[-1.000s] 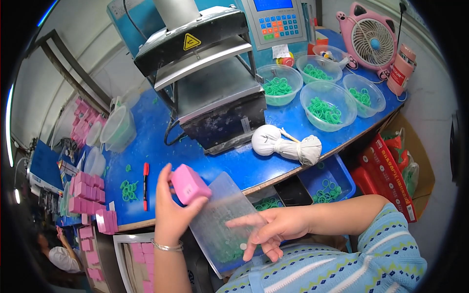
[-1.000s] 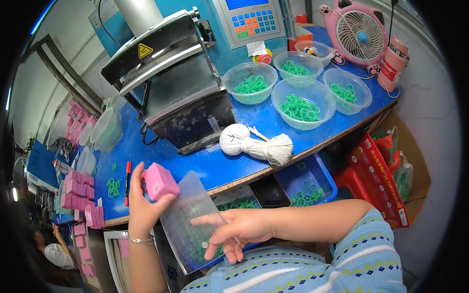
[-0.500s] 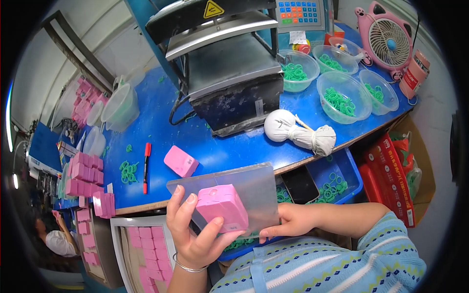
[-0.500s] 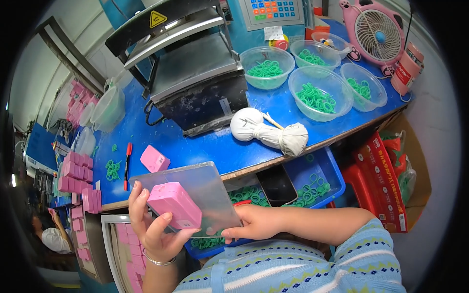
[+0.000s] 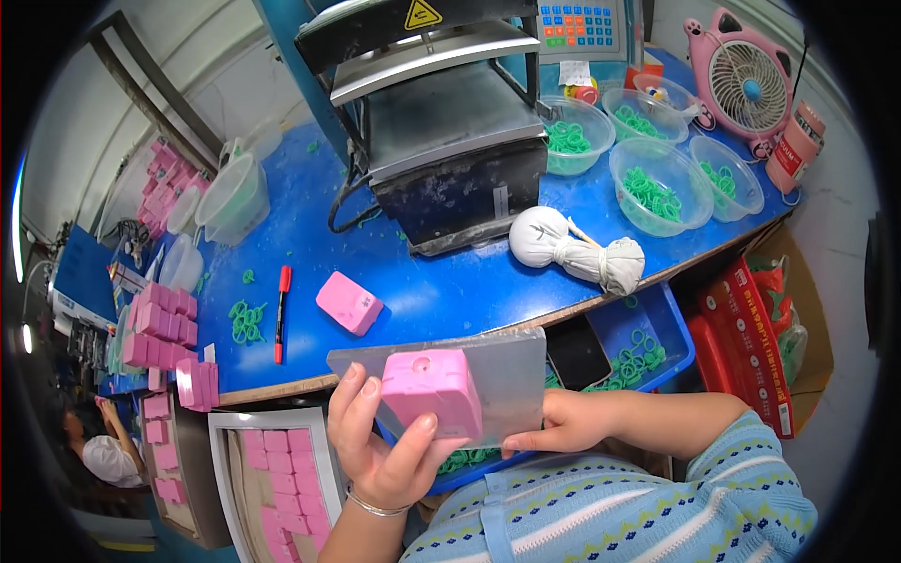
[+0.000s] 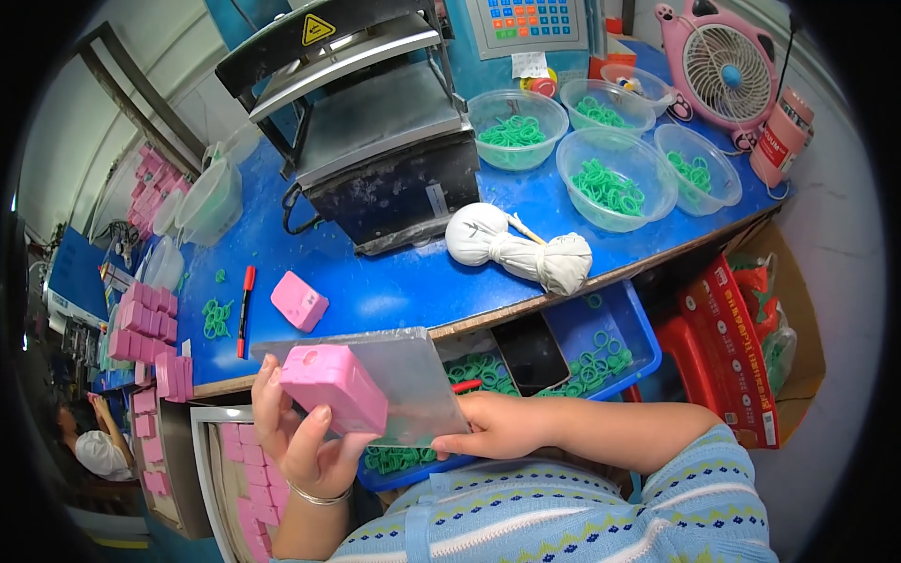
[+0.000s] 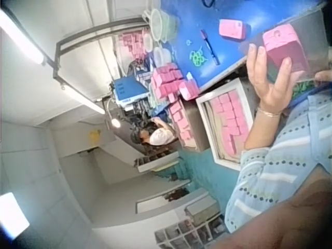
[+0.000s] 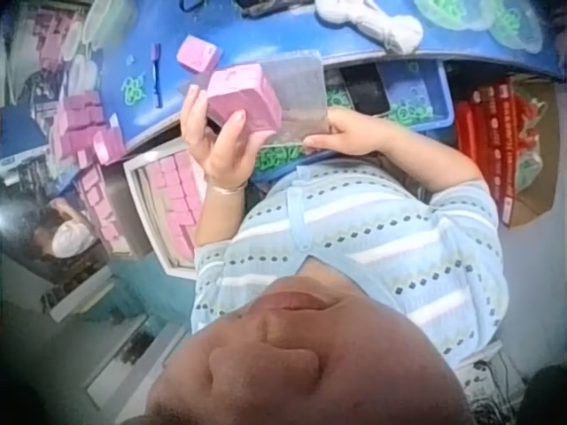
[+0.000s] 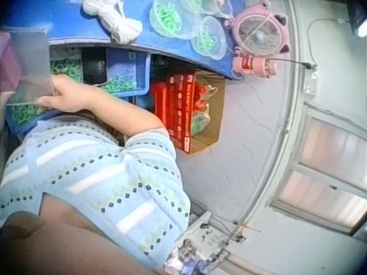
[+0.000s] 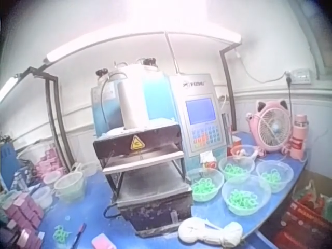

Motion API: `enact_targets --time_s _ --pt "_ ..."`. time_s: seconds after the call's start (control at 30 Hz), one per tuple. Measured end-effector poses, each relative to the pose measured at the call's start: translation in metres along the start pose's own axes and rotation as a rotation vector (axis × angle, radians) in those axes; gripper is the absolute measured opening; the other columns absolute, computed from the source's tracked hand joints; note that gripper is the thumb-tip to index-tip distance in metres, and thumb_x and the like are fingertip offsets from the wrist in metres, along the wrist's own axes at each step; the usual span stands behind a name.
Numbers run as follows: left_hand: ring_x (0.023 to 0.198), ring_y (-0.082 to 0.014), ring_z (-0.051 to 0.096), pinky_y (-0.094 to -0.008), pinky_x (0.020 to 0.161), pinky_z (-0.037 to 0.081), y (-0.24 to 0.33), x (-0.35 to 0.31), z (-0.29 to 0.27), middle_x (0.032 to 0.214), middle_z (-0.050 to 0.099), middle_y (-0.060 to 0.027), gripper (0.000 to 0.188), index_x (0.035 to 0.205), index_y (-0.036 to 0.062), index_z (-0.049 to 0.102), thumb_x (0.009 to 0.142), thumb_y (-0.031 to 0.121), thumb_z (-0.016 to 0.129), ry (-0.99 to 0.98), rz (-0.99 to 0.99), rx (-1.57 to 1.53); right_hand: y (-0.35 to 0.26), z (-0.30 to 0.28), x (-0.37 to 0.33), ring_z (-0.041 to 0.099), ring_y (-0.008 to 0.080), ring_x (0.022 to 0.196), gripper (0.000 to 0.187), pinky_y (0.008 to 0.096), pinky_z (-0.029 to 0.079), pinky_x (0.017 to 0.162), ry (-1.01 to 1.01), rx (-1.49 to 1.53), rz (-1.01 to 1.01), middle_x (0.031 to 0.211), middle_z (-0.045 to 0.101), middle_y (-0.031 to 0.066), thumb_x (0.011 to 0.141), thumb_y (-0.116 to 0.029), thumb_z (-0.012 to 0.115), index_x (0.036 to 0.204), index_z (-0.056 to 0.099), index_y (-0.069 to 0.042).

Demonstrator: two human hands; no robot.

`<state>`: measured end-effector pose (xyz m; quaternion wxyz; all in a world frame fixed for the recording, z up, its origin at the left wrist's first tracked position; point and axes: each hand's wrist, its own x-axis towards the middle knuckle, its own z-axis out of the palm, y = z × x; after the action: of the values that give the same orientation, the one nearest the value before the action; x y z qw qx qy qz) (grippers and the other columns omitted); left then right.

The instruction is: Assembling small plastic components by inserting green rings and yellow pieces into pink molds and processing them with a machine.

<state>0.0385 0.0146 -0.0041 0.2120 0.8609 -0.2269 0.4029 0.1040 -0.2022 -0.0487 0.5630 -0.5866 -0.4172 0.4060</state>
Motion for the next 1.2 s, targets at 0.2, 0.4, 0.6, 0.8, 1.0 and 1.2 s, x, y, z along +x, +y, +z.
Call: enact_targets --time_s 0.2,0.4,0.6,0.8,1.0,1.2 --pt "0.122 -0.0435 0.033 -0.0497 0.1 0.026 0.0 0.022 0.013 0.132 0.037 -0.022 0.046 0.114 0.009 0.059 0.079 0.039 0.065 -0.208 -0.211 0.094 -0.011 0.002 -0.008 0.059 0.0159 0.082 0.057 0.0267 0.049 0.07 0.005 0.555 0.156 0.099 0.06 0.0158 0.092 -0.014 0.049 0.142 0.021 -0.01" --pt "0.124 -0.0362 0.033 -0.0419 0.103 0.025 -0.061 0.029 0.018 0.134 0.037 -0.0218 0.044 0.124 -0.0032 0.045 0.092 0.027 0.043 -0.006 -0.44 0.031 -0.046 -0.015 -0.031 0.064 0.029 0.069 0.068 0.0294 0.051 0.055 -0.089 1.131 0.08 0.115 0.054 0.0277 0.089 -0.008 0.045 0.144 0.005 -0.012" --pt "0.117 -0.0347 0.038 -0.0433 0.1 0.027 -0.098 0.019 0.036 0.125 0.044 -0.0181 0.056 0.122 0.0003 0.044 0.077 0.028 0.063 -0.332 -0.589 0.449 -0.123 -0.043 -0.025 0.065 0.034 0.064 0.073 0.0322 0.051 0.046 0.047 1.032 -0.143 0.111 0.048 0.04 0.082 -0.004 0.044 0.142 0.002 -0.001" --pt "0.115 -0.0346 0.039 -0.0448 0.099 0.027 -0.085 0.024 0.035 0.125 0.045 -0.0157 0.061 0.123 0.0013 0.043 0.074 0.032 0.065 -0.273 -0.605 0.38 -0.128 -0.074 -0.005 0.064 0.031 0.067 0.064 0.0304 0.053 0.052 0.066 0.941 -0.258 0.108 0.053 0.035 0.089 -0.012 0.041 0.139 0.006 0.005" --pt "0.115 -0.035 0.038 -0.0454 0.098 0.027 -0.081 0.023 0.038 0.127 0.043 -0.0158 0.063 0.124 0.0014 0.042 0.074 0.03 0.067 -0.266 -0.526 0.458 -0.131 -0.11 0.023 0.065 0.0279 0.075 0.046 0.0302 0.055 0.062 0.268 0.89 -0.235 0.105 0.056 0.0307 0.087 -0.011 0.048 0.126 0.032 0.006" --pt "0.114 -0.0345 0.039 -0.0454 0.098 0.028 -0.081 0.023 0.037 0.127 0.044 -0.0157 0.063 0.125 0.0013 0.042 0.075 0.03 0.067 -0.259 -0.528 0.463 -0.118 -0.108 0.047 0.065 0.0237 0.074 0.03 0.0301 0.055 0.065 0.733 0.511 -0.349 0.085 0.06 0.0192 0.09 -0.021 0.054 0.098 0.051 0.007"
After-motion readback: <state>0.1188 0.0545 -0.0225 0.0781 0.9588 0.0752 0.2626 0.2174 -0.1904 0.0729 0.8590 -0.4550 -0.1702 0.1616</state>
